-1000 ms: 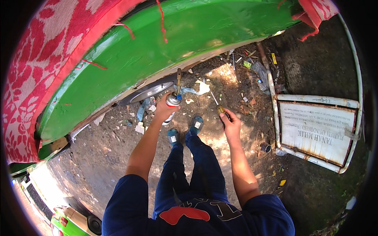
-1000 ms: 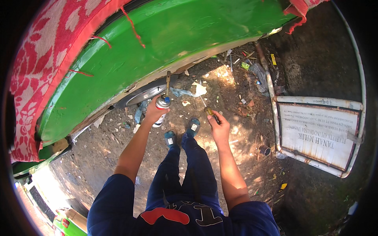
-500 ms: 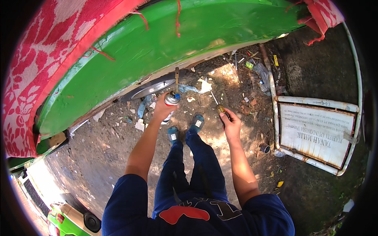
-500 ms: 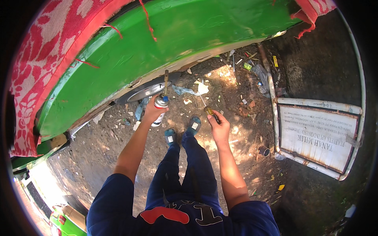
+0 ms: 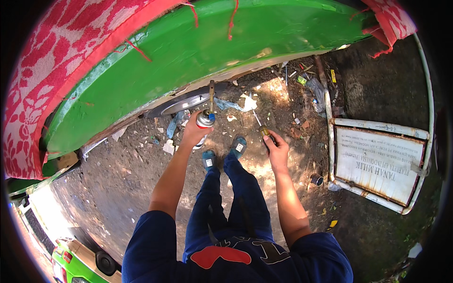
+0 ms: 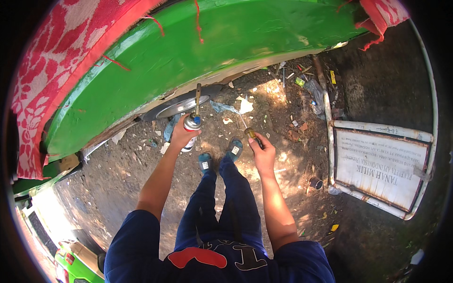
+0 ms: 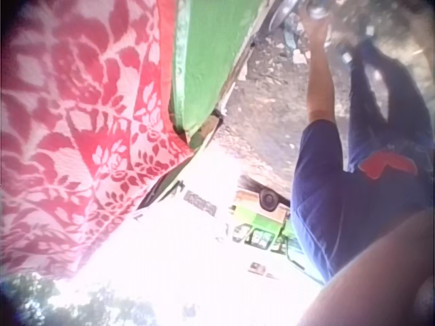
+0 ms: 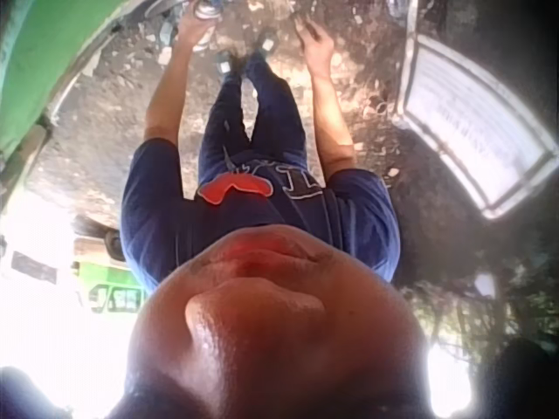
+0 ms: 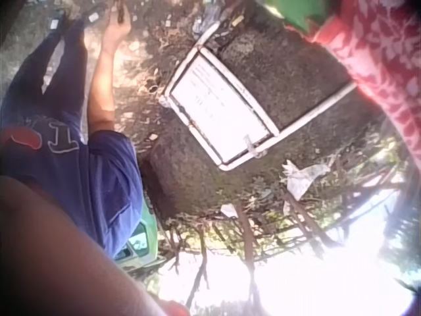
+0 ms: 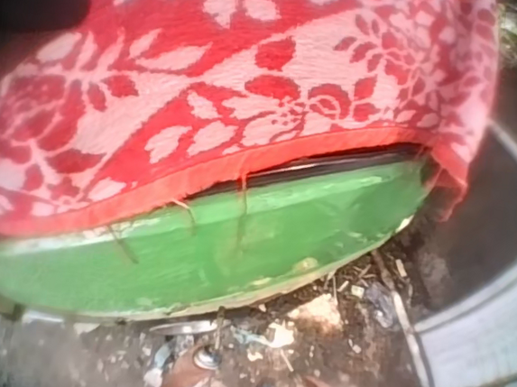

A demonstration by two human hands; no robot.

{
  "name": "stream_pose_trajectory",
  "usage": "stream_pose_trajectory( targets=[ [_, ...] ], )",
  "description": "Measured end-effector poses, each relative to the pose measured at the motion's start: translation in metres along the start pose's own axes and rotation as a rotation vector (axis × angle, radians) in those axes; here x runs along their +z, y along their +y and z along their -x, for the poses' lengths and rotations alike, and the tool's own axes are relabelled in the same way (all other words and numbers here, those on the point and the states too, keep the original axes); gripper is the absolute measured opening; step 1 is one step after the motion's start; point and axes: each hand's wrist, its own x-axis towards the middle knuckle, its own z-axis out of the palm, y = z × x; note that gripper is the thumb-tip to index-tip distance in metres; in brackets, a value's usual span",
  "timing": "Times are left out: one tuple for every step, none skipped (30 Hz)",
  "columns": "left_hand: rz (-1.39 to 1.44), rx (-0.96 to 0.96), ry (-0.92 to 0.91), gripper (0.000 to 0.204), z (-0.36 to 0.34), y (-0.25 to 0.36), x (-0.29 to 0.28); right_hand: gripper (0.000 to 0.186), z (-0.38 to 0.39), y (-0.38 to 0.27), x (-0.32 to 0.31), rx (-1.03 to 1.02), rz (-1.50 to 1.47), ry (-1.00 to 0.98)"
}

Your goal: The person uses a blowtorch to heat a green vehicle panel and then repeatedly taps the heated area with a hammer. The person works on a small section of the panel, applying heat and striking it multiple times to adjust the surface.

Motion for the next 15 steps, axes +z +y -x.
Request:
stream_pose_trajectory(
  targets=[
    [-0.003, 0.003, -0.002, 0.086, 0.0, 0.003, 0.001, 0.03, 0.001, 0.001, 0.0, 0.009, 0.005, 0.005],
    [0.003, 0.006, -0.001, 0.086, 0.0, 0.005, 0.001, 0.03, 0.001, 0.002, 0.0, 0.004, 0.0, 0.005],
    [0.008, 0.009, -0.002, 0.086, 0.0, 0.007, 0.002, 0.03, 0.002, 0.004, -0.001, 0.0, -0.006, 0.005],
    [0.013, 0.013, -0.002, 0.085, -0.001, 0.008, 0.003, 0.031, 0.002, 0.005, -0.001, -0.005, -0.011, 0.005],
    [0.021, 0.011, 0.001, 0.085, -0.001, 0.005, 0.002, 0.031, 0.003, 0.004, -0.001, 0.005, -0.015, 0.002],
    [0.028, 0.008, 0.005, 0.085, -0.002, 0.001, 0.001, 0.031, 0.004, 0.003, 0.0, 0.014, -0.019, -0.001],
    [0.036, 0.005, 0.009, 0.085, -0.002, -0.002, 0.001, 0.031, 0.004, 0.003, 0.001, 0.025, -0.024, -0.005],
    [0.053, -0.002, 0.0, 0.085, -0.002, -0.003, 0.002, 0.031, 0.004, 0.004, 0.0, 0.02, -0.021, -0.002],
    [0.069, -0.009, -0.009, 0.085, -0.002, -0.004, 0.002, 0.03, 0.004, 0.006, -0.002, 0.016, -0.019, 0.0],
    [0.086, -0.017, -0.017, 0.085, -0.002, -0.006, 0.002, 0.03, 0.004, 0.008, -0.003, 0.012, -0.017, 0.001],
    [0.086, -0.021, -0.009, 0.085, -0.001, -0.011, 0.001, 0.03, 0.004, 0.009, -0.002, 0.003, -0.02, 0.003],
    [0.085, -0.026, -0.001, 0.085, 0.0, -0.017, 0.0, 0.031, 0.004, 0.01, -0.001, -0.005, -0.024, 0.005],
    [0.085, -0.031, 0.009, 0.084, 0.001, -0.023, -0.001, 0.031, 0.005, 0.01, 0.0, -0.014, -0.027, 0.006],
    [0.074, -0.028, 0.006, 0.084, 0.002, -0.026, -0.004, 0.031, 0.005, 0.01, 0.001, -0.009, -0.025, 0.004],
    [0.063, -0.025, 0.004, 0.084, 0.002, -0.029, -0.007, 0.031, 0.006, 0.01, 0.001, -0.004, -0.022, 0.0]
  ],
)
